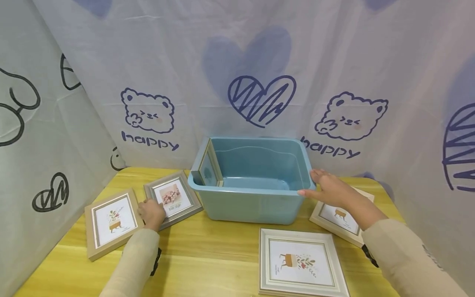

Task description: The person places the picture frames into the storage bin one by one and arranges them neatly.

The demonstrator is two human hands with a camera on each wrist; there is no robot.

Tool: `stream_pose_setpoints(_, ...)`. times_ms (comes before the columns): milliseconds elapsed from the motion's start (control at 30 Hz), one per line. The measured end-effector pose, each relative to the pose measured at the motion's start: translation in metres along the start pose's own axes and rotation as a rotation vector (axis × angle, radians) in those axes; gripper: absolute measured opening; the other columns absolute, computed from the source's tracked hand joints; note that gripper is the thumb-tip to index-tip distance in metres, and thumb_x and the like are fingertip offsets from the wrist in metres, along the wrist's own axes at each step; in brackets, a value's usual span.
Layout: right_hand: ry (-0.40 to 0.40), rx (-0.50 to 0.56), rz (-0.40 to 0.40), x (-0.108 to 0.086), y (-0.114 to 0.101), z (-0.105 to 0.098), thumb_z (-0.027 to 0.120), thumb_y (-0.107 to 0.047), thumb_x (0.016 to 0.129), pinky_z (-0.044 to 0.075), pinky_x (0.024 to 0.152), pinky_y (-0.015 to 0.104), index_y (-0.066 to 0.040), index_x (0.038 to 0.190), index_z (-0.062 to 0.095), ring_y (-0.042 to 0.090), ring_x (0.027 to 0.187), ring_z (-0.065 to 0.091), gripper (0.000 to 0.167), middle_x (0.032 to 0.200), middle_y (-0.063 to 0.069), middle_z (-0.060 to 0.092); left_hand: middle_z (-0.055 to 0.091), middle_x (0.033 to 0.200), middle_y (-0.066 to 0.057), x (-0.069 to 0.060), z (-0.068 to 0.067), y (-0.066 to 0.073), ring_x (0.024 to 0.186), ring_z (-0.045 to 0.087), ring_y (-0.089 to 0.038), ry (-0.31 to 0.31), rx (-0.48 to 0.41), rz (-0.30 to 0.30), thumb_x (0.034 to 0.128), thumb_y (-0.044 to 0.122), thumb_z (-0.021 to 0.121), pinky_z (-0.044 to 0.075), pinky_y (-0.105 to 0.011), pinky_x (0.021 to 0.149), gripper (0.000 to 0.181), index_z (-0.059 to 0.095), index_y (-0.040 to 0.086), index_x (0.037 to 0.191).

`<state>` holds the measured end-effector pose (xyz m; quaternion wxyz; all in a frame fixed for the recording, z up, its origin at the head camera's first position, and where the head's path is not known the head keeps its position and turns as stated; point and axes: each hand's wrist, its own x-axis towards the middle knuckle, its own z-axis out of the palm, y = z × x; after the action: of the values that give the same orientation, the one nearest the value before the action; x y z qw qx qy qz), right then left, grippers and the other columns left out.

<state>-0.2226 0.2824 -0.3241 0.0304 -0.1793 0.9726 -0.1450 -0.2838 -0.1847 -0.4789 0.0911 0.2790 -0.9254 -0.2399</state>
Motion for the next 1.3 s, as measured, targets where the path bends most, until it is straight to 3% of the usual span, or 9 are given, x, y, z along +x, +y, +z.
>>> stream_pose_setpoints(267, 0.001, -0.002, 0.007, 0.0, -0.001, -0.001, 0.056, -0.05, 0.088, 0.026, 0.105, 0.062, 0.018, 0.135, 0.029, 0.055, 0.129, 0.025, 0.087, 0.141, 0.039, 0.025, 0.047, 0.11, -0.038, -0.002, -0.001, 0.003, 0.107, 0.045, -0.045, 0.002, 0.006, -0.021, 0.076, -0.005, 0.046, 0.042, -0.051, 0.092, 0.042, 0.044, -0.025, 0.113)
stream_pose_setpoints(633, 0.003, 0.012, 0.014, 0.0, -0.003, 0.0, 0.056, -0.05, 0.088, 0.027, 0.105, 0.062, 0.018, 0.135, 0.029, 0.055, 0.129, 0.026, 0.087, 0.141, 0.039, 0.025, 0.056, 0.106, -0.033, -0.002, -0.008, 0.006, 0.104, 0.052, -0.041, -0.012, 0.106, 0.045, 0.074, -0.004, 0.048, 0.042, -0.047, 0.092, 0.038, 0.051, -0.021, 0.108)
stream_pose_setpoints(700, 0.003, 0.01, 0.019, 0.0, -0.003, 0.0, 0.055, -0.05, 0.088, 0.027, 0.104, 0.062, 0.018, 0.136, 0.029, 0.055, 0.129, 0.026, 0.087, 0.141, 0.039, 0.025, 0.055, 0.107, -0.033, -0.002, -0.01, 0.007, 0.103, 0.054, -0.043, -0.021, 0.053, 0.028, 0.0733, -0.005, 0.049, 0.045, -0.047, 0.091, 0.039, 0.049, -0.02, 0.109)
stream_pose_setpoints(800, 0.007, 0.007, 0.023, -0.001, -0.003, 0.0, 0.056, -0.05, 0.087, 0.028, 0.104, 0.062, 0.018, 0.135, 0.029, 0.055, 0.129, 0.026, 0.087, 0.141, 0.039, 0.025, 0.055, 0.106, -0.035, -0.003, -0.014, 0.009, 0.101, 0.056, -0.046, -0.026, -0.096, -0.004, 0.07, -0.008, 0.049, 0.049, -0.049, 0.089, 0.042, 0.047, -0.02, 0.11)
stream_pose_setpoints(900, 0.009, 0.0, 0.024, -0.001, -0.004, 0.001, 0.055, -0.051, 0.087, 0.027, 0.105, 0.062, 0.018, 0.135, 0.03, 0.055, 0.129, 0.026, 0.088, 0.141, 0.039, 0.025, 0.056, 0.102, -0.038, -0.004, -0.019, 0.007, 0.095, 0.056, -0.049, -0.026, -0.221, 0.008, 0.0676, -0.01, 0.047, 0.05, -0.052, 0.084, 0.04, 0.047, -0.021, 0.107)
stream_pose_setpoints(1000, 0.006, 0.0, 0.025, -0.001, -0.004, 0.001, 0.055, -0.051, 0.087, 0.027, 0.105, 0.062, 0.018, 0.134, 0.03, 0.055, 0.129, 0.026, 0.088, 0.141, 0.038, 0.025, 0.058, 0.093, -0.038, -0.003, -0.023, 0.001, 0.084, 0.057, -0.047, -0.017, -0.263, 0.068, 0.0658, -0.009, 0.047, 0.051, -0.052, 0.077, 0.03, 0.052, -0.02, 0.093)
stream_pose_setpoints(1100, 0.005, 0.007, 0.022, -0.002, -0.004, 0.001, 0.056, -0.051, 0.087, 0.027, 0.105, 0.062, 0.019, 0.134, 0.03, 0.055, 0.129, 0.025, 0.088, 0.141, 0.039, 0.025, 0.058, 0.094, -0.037, 0.001, -0.029, -0.005, 0.084, 0.056, -0.045, -0.052, -0.304, 0.087, 0.068, -0.007, 0.051, 0.05, -0.051, 0.077, 0.026, 0.055, -0.019, 0.091)
stream_pose_setpoints(1233, 0.009, 0.007, 0.013, -0.002, -0.003, 0.001, 0.056, -0.05, 0.087, 0.027, 0.104, 0.063, 0.019, 0.134, 0.03, 0.055, 0.128, 0.026, 0.088, 0.14, 0.039, 0.026, 0.052, 0.117, -0.038, 0.016, -0.036, -0.013, 0.107, 0.052, -0.047, -0.177, -0.318, 0.049, 0.0786, 0.004, 0.054, 0.046, -0.051, 0.094, 0.044, 0.049, -0.018, 0.116)
stream_pose_setpoints(1300, 0.01, 0.006, 0.012, -0.001, -0.002, 0.001, 0.056, -0.051, 0.087, 0.028, 0.104, 0.063, 0.019, 0.134, 0.03, 0.055, 0.128, 0.026, 0.088, 0.14, 0.039, 0.026, 0.049, 0.122, -0.037, 0.027, -0.035, -0.018, 0.111, 0.05, -0.048, -0.184, -0.319, 0.054, 0.0821, 0.013, 0.057, 0.046, -0.048, 0.095, 0.051, 0.047, -0.017, 0.122)
